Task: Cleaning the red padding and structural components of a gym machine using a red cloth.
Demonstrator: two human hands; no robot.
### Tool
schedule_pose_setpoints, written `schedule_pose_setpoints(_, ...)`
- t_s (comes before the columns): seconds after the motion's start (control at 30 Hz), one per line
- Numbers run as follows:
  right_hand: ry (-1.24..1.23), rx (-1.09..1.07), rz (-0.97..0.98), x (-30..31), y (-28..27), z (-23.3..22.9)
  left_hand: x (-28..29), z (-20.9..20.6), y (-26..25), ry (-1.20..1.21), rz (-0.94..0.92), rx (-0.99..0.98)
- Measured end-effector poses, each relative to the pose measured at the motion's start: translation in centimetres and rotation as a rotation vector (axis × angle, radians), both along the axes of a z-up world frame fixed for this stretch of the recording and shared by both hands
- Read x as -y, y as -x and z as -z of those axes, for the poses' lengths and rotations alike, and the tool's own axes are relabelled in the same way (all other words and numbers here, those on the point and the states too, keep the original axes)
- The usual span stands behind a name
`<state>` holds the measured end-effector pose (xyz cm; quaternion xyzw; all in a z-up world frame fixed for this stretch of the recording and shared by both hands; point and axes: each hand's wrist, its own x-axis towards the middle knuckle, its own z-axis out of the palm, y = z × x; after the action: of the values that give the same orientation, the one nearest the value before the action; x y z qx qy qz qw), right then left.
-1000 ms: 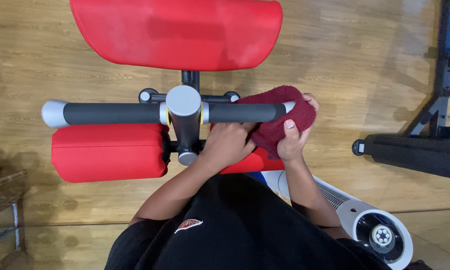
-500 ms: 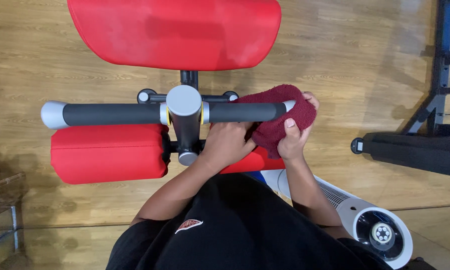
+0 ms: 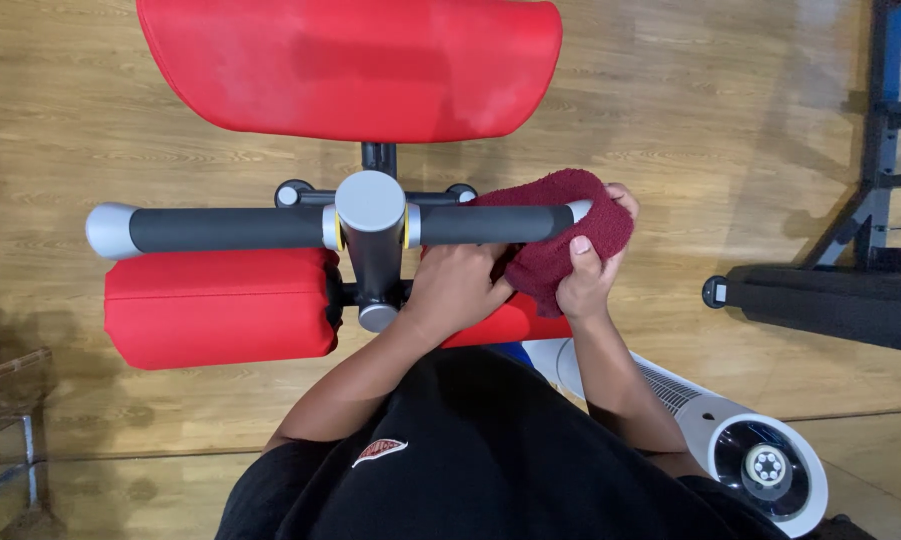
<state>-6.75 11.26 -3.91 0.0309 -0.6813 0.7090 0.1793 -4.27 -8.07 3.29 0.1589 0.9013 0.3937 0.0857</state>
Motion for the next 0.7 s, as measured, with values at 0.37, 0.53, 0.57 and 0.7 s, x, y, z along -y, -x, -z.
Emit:
schedule_pose_setpoints(0.37, -0.01, -0.018, 0.007, -0.5, 0.0, 1.1, 0.0, 0.4, 0.0, -0.01, -0.012, -0.016)
schedule_pose_setpoints(0.53, -0.001, -0.019, -0.008, -0.1, 0.2, 0.6, 0.0, -0.2, 0.0, -0.004, -0.03, -0.011)
schedule_pose_setpoints(0.57, 0.017, -0.017, -0.009, -0.1, 0.2, 0.7, 0.0, -0.1, 0.0, -0.014, -0.024, -0.001)
schedule_pose_setpoints(0.7, -0.027, -0.04, -0.022, -0.1, 0.1, 0.3, -0.3, 0.0, -0.1, -0.023, -0.048, -0.01)
